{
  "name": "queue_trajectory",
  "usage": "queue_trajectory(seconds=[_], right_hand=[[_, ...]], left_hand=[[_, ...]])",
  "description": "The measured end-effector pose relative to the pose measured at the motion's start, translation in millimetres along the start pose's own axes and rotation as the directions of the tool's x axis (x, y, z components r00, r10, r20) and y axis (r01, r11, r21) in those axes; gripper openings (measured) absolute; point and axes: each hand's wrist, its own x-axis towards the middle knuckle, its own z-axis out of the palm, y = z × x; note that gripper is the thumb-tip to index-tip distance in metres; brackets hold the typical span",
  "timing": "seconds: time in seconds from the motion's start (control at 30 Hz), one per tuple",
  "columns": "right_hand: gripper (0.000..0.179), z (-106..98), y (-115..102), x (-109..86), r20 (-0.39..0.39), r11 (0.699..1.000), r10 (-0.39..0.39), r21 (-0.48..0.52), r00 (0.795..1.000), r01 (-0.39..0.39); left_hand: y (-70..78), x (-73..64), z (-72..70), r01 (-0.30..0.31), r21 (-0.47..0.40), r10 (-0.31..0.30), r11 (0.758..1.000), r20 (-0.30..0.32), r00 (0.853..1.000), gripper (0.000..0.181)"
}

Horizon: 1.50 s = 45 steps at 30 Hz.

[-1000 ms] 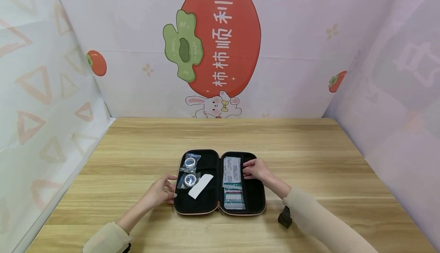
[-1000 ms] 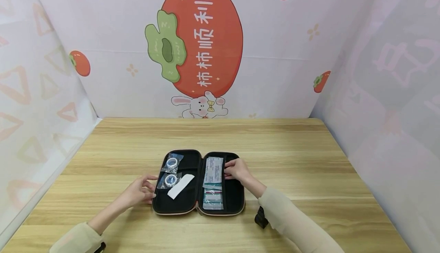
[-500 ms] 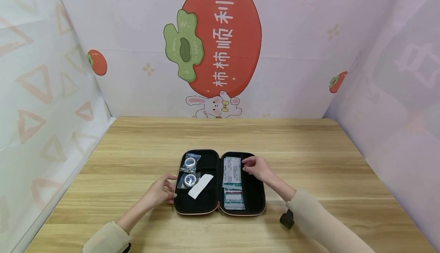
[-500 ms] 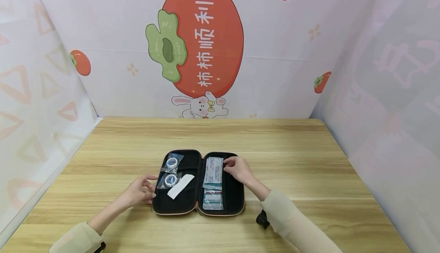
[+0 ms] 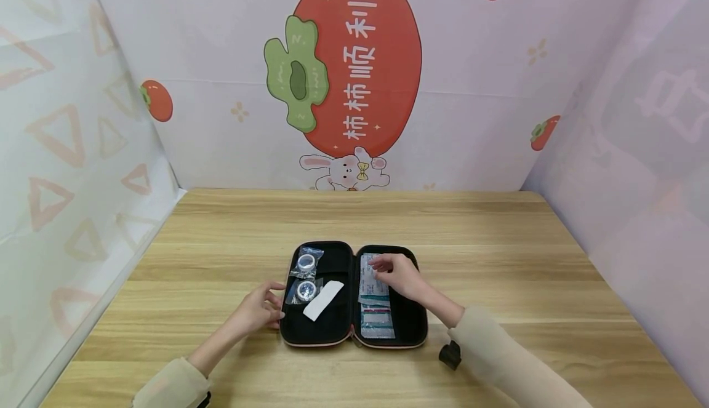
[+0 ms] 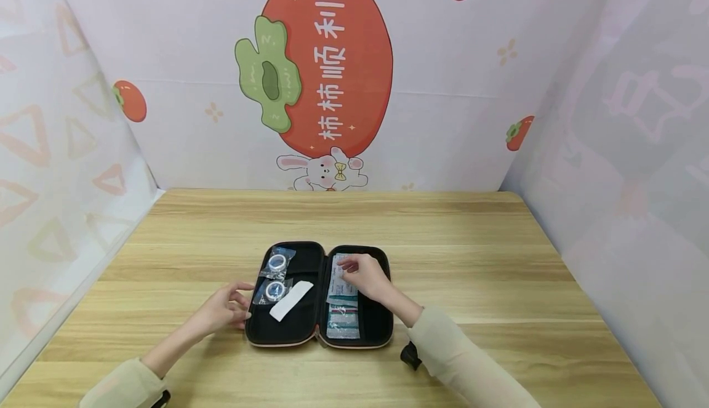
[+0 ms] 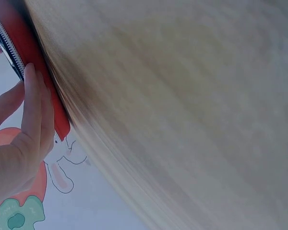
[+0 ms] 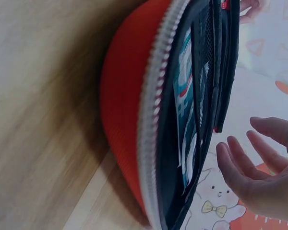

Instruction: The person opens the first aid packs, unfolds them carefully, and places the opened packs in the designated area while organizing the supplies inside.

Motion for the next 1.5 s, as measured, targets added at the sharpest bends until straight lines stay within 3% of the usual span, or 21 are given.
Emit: queue_trajectory(seconds=[0.7,0.9,1.17,1.5], right_hand=[[0.024,36.6,-26.1,9.1,0.169,0.990,-0.140,0.014,0.976,0.139],[0.025,43.9,-32.4,8.4,0.239,0.981,-0.155,-0.079,0.959,0.178],[0.025,48.0,-37.9,10.4,0.317,0.933,-0.184,-0.240,0.930,0.267],[0.029,56.3,-33.8,17.2,0.410,0.901,-0.201,-0.280,0.890,0.333]], left_hand=[[0.5,-1.3,-0.9,-0.003,-0.001,0.003,1.000,0.001,1.000,0.050],[1.3,-2.2,-0.7,0.001,0.001,-0.001,1.000,-0.001,1.000,0.050],[1.9,-2.4,-0.1,0.002,0.004,-0.002,1.000,-0.001,1.000,0.050],[1.8,-1.6,0.5,-0.003,0.006,0.003,1.000,-0.001,1.000,0.050]])
